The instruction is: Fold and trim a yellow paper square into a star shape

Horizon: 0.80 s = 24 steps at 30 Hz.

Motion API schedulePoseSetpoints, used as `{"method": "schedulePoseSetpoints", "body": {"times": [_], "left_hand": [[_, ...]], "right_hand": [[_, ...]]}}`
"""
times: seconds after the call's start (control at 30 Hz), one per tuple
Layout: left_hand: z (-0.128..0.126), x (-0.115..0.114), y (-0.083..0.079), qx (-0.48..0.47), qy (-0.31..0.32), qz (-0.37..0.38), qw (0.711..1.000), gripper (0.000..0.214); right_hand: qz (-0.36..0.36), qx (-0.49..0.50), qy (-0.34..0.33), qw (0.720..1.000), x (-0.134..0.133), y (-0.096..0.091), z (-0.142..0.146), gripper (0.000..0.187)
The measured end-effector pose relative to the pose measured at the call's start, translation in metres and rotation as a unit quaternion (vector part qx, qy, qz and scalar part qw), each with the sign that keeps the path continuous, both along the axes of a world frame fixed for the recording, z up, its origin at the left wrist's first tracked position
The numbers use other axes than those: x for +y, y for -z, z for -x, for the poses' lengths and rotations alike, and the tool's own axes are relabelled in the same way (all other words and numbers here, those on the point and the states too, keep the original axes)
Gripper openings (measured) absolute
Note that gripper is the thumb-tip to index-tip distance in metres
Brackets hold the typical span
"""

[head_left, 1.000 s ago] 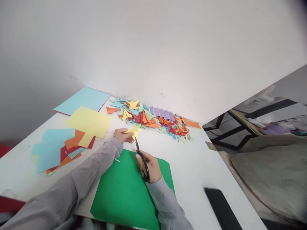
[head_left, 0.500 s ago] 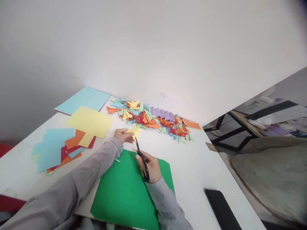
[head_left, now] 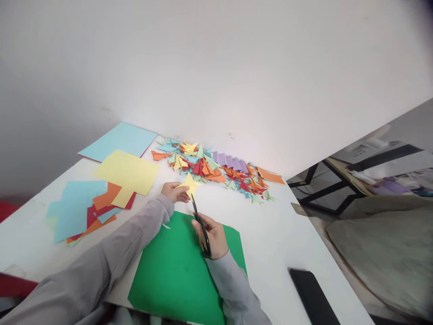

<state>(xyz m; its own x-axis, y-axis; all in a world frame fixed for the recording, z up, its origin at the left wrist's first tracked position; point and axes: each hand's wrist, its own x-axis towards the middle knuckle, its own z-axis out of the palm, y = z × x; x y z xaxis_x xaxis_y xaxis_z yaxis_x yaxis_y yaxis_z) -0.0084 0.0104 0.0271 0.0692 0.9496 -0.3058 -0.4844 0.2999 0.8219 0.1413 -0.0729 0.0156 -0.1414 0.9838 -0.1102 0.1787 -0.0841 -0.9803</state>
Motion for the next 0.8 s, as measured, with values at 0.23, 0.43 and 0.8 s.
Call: {"method": "schedulePoseSetpoints", "body": {"times": [0.23, 0.43, 0.8], "left_hand": [[0.0004, 0.0001, 0.0003, -0.040, 0.006, 0.013, 0.999, 0.019], [0.0015, -0.0003, -0.0023, -0.058, 0.019, 0.026, 0.998, 0.017], [0.0007, -0.0002, -0.0008, -0.057, 0.017, 0.020, 0.998, 0.014]], "right_hand": [[0.005, 0.004, 0.015, 1.000, -0.0017, -0.0059, 0.0032, 0.046], [0.006, 0.011, 0.014, 1.000, -0.0018, -0.0054, 0.0035, 0.045], [-0.025, -0.016, 0.000, 1.000, -0.0010, -0.0035, 0.0011, 0.039]]}}
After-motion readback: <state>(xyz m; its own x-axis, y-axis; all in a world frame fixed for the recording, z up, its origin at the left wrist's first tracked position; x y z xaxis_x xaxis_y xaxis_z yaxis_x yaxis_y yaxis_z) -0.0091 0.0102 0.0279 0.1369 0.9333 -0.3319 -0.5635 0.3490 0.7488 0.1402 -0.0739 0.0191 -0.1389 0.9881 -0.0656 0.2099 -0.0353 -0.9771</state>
